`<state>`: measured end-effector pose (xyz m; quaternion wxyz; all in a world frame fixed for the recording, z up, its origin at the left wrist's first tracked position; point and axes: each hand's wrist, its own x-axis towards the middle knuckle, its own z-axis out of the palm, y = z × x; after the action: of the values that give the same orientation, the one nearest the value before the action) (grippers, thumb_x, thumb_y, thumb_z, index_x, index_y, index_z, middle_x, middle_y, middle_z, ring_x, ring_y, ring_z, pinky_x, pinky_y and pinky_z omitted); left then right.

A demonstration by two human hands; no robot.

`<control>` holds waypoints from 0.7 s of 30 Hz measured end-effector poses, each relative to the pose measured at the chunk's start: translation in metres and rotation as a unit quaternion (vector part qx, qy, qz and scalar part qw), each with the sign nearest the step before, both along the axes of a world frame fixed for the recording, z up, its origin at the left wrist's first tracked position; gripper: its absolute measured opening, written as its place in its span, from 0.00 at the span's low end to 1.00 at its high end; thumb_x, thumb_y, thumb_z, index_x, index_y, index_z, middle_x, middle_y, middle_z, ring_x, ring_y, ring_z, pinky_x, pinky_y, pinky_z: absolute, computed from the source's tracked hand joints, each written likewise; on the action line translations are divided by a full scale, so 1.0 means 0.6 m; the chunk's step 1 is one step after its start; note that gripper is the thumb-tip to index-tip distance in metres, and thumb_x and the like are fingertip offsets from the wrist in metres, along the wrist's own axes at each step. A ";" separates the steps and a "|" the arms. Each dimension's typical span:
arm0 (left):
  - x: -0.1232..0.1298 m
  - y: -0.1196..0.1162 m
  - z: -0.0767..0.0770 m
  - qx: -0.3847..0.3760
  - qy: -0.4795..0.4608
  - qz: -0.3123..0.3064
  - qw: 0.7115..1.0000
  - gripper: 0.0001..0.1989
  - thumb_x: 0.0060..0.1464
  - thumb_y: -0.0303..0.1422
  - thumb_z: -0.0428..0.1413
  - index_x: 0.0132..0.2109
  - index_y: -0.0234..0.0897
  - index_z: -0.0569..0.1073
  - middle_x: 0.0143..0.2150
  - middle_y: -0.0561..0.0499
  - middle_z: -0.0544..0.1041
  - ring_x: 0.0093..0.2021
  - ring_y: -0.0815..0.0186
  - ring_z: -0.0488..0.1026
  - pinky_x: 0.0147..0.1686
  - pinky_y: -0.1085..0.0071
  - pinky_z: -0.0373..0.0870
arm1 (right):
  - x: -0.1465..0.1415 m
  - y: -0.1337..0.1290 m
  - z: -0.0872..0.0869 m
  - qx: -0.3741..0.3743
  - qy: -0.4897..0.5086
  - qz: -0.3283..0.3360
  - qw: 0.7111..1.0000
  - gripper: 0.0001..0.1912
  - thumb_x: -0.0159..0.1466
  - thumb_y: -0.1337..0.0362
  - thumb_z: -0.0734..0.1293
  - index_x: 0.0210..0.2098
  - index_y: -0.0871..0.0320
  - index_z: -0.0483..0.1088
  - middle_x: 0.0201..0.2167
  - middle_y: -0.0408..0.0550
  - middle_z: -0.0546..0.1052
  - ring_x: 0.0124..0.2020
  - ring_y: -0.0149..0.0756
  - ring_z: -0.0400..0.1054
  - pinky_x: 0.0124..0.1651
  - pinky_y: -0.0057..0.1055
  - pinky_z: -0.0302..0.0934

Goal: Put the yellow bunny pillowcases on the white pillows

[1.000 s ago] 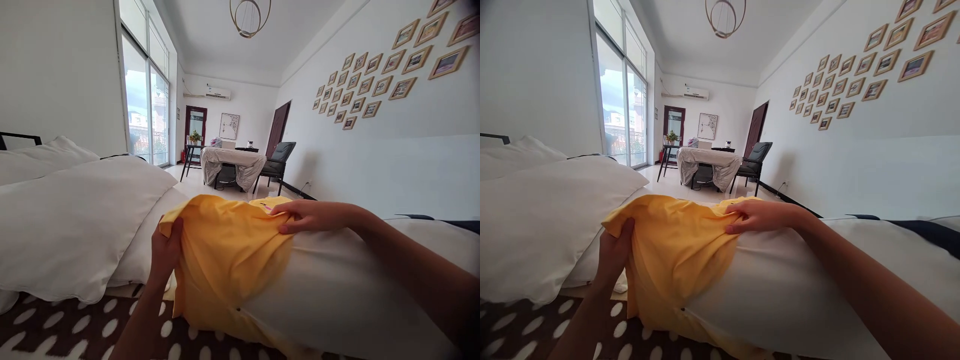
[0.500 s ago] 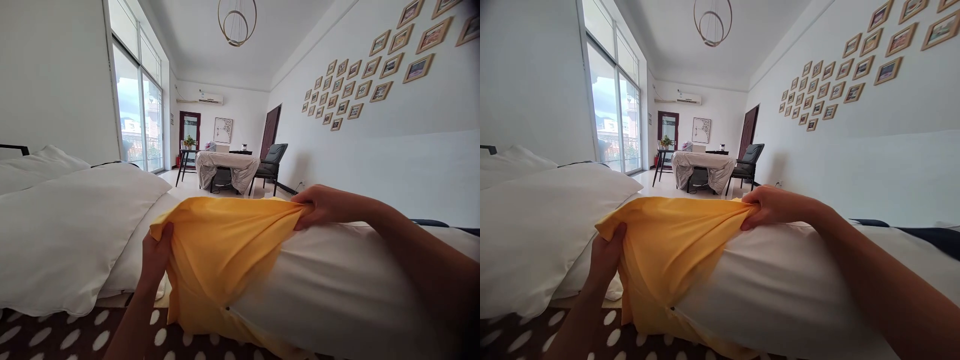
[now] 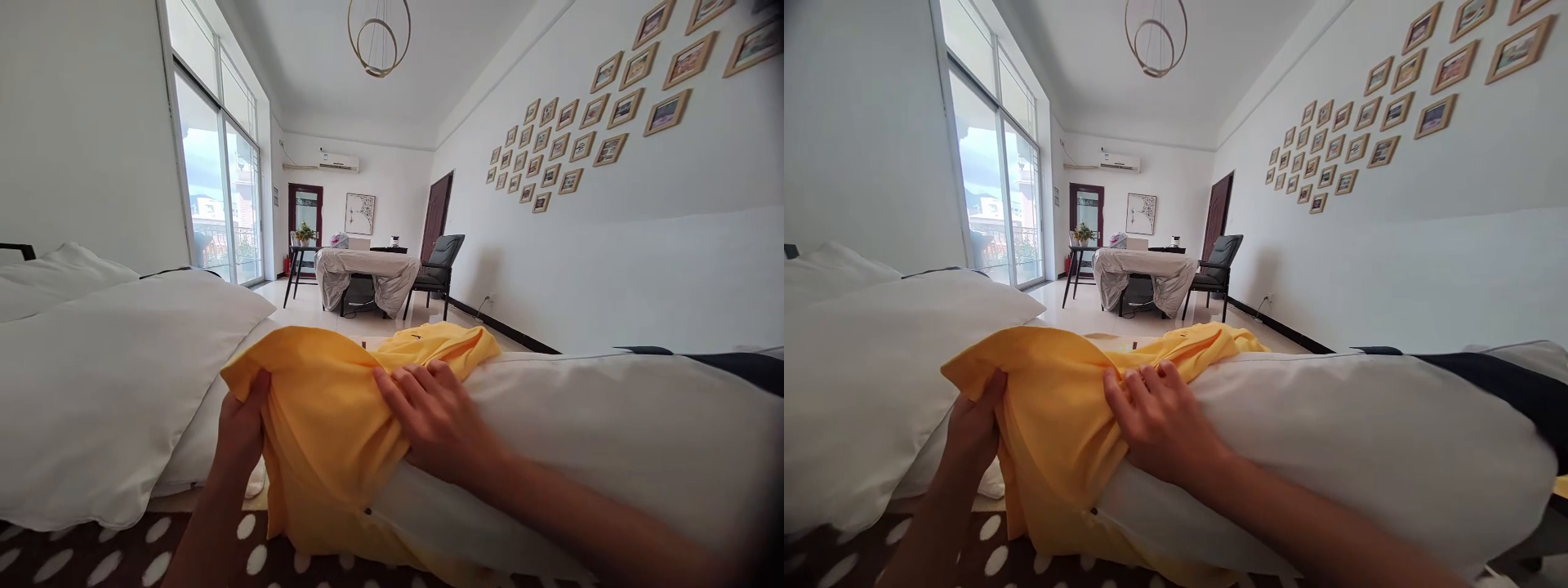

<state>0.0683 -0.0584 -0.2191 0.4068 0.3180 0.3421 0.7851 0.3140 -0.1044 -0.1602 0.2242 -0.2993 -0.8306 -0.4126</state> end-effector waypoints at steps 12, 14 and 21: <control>0.010 0.006 -0.001 -0.013 -0.061 -0.058 0.996 0.23 0.34 0.40 0.70 0.39 0.33 0.77 0.34 0.47 0.79 0.38 0.57 0.77 0.37 0.67 0.77 | 0.151 0.091 0.070 -0.036 0.184 -0.275 0.943 0.15 0.62 0.66 0.57 0.45 0.61 0.70 0.39 0.54 0.76 0.40 0.45 0.66 0.40 0.37 0.49; 0.016 0.008 0.001 -0.015 -0.074 -0.065 0.995 0.23 0.33 0.39 0.70 0.38 0.33 0.77 0.34 0.47 0.79 0.39 0.56 0.76 0.38 0.67 0.77 | 0.177 0.091 0.056 -0.036 0.200 -0.274 0.940 0.15 0.61 0.66 0.58 0.44 0.61 0.70 0.39 0.53 0.77 0.40 0.45 0.67 0.40 0.37 0.50; 0.018 -0.052 0.025 -0.009 -0.037 0.026 0.999 0.24 0.37 0.43 0.68 0.40 0.33 0.77 0.32 0.48 0.79 0.36 0.56 0.77 0.35 0.67 0.77 | 0.266 0.088 0.059 0.189 0.232 -0.221 0.928 0.14 0.61 0.70 0.56 0.39 0.59 0.73 0.24 0.50 0.75 0.30 0.41 0.68 0.42 0.39 0.52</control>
<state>0.0794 -0.0898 -0.2044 0.4017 0.2756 0.3420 0.8036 0.4737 -0.0514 -0.1250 0.3665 -0.5146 -0.5747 -0.5202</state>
